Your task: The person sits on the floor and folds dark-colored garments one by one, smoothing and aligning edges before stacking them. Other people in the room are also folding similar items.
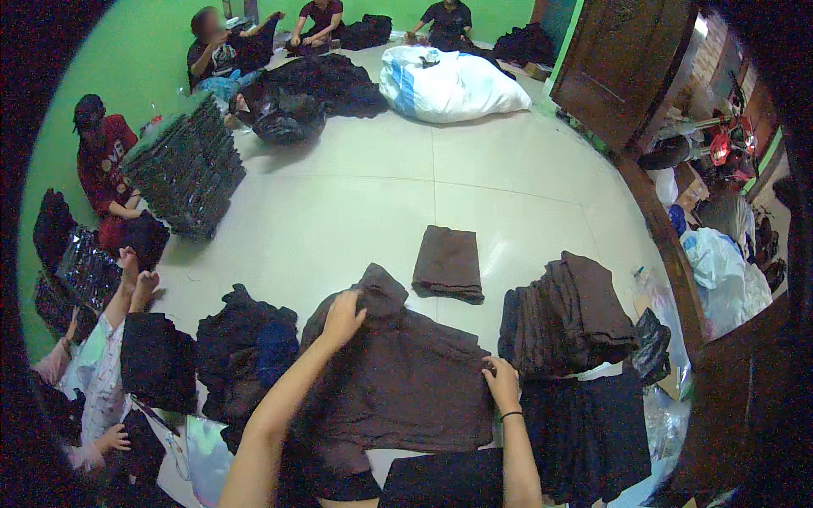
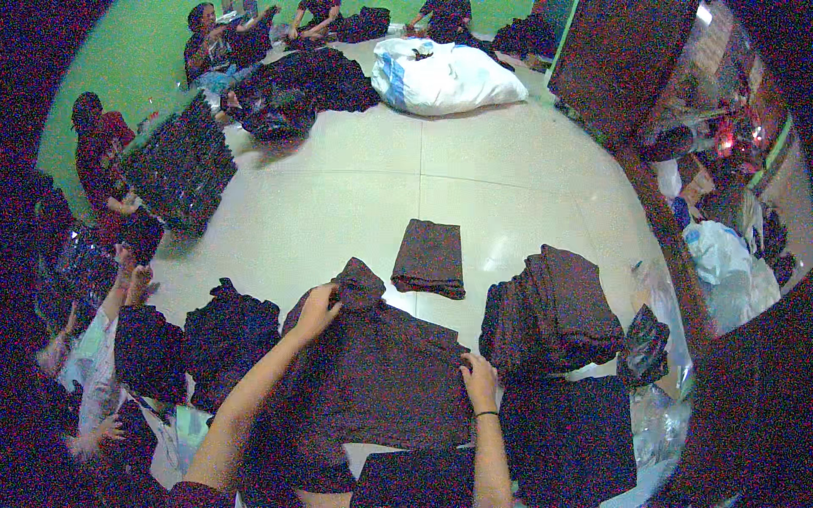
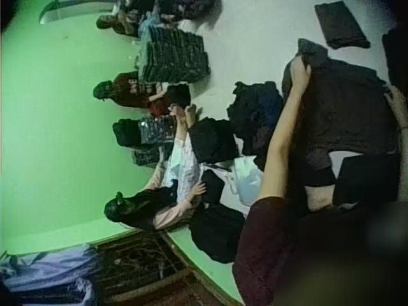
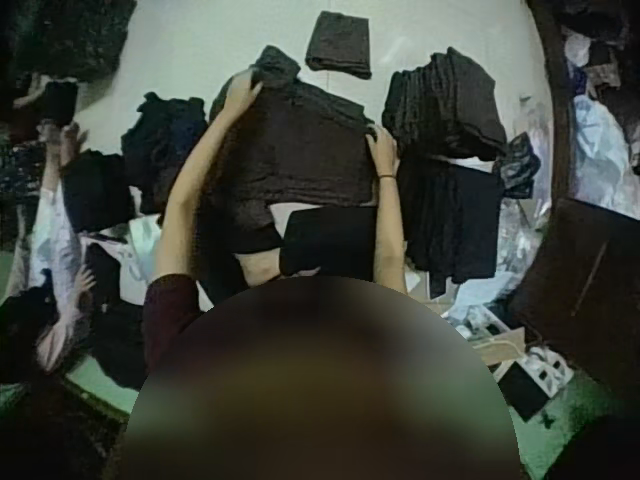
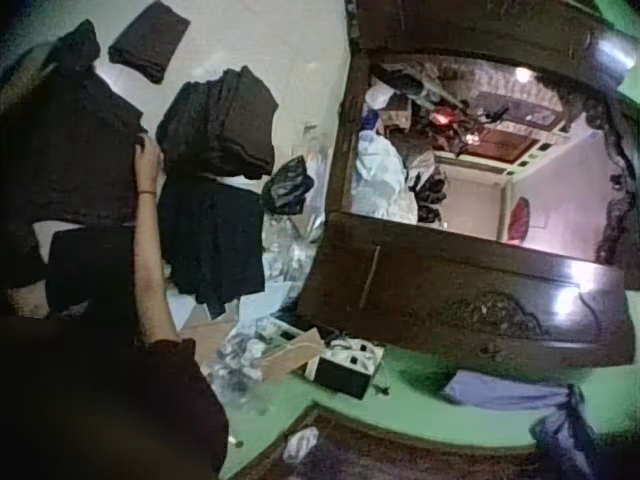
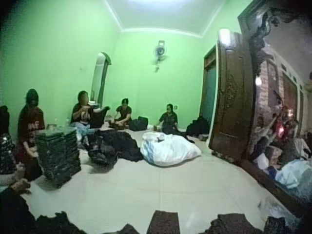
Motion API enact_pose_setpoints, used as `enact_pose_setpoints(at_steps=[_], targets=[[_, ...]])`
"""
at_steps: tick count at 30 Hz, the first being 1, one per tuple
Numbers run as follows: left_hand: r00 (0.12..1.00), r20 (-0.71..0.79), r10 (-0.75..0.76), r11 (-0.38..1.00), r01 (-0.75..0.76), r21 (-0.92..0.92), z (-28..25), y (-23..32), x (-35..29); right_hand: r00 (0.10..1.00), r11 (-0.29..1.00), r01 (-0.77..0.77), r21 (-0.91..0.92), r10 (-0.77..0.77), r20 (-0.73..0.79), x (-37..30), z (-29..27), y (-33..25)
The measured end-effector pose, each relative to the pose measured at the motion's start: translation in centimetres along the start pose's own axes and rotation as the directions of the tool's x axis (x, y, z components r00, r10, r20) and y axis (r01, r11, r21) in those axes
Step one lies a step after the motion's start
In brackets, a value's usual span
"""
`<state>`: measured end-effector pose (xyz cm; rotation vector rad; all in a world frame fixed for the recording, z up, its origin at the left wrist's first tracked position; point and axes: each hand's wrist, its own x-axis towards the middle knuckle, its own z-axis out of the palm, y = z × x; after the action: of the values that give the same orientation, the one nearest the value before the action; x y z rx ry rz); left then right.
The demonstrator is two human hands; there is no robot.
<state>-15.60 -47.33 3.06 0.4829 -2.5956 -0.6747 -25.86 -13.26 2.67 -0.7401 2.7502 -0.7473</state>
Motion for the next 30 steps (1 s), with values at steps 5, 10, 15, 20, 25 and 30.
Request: enact_pose_setpoints(at_steps=[5,10,15,20,25,30], targets=[[0.964,-0.010,-0.266,0.962,0.265,-0.071,2.6,-0.3,3.4,0.979,0.993,0.100,0.056,-0.088,-0.185,-0.4,-0.4,0.1],[0.994,0.054,-0.098,0.897,0.112,-0.429,-1.0,0.5,3.0,0.965,0.981,0.002,0.196,0.050,-0.259,-2.1,0.2,-0.8],[0.937,0.347,0.043,0.938,0.082,-0.338,-7.4,1.3,-6.7,0.985,0.978,-0.012,0.208,0.048,-0.169,-4.6,-0.7,-0.4],[0.835,0.547,-0.049,0.996,0.084,-0.039,-8.8,2.6,-13.1,0.992,0.944,0.128,-0.303,-0.117,0.056,-6.1,-0.8,-0.6],[0.956,0.286,0.068,0.997,-0.055,-0.053,-6.4,2.7,-12.5,0.985,0.986,0.121,-0.111,-0.133,-0.109,-5.9,0.2,-0.3],[0.937,0.327,-0.124,0.923,-0.012,0.385,-3.3,2.6,-11.8,0.999,1.000,0.014,-0.009,-0.014,-0.038,-5.6,1.6,1.5]])
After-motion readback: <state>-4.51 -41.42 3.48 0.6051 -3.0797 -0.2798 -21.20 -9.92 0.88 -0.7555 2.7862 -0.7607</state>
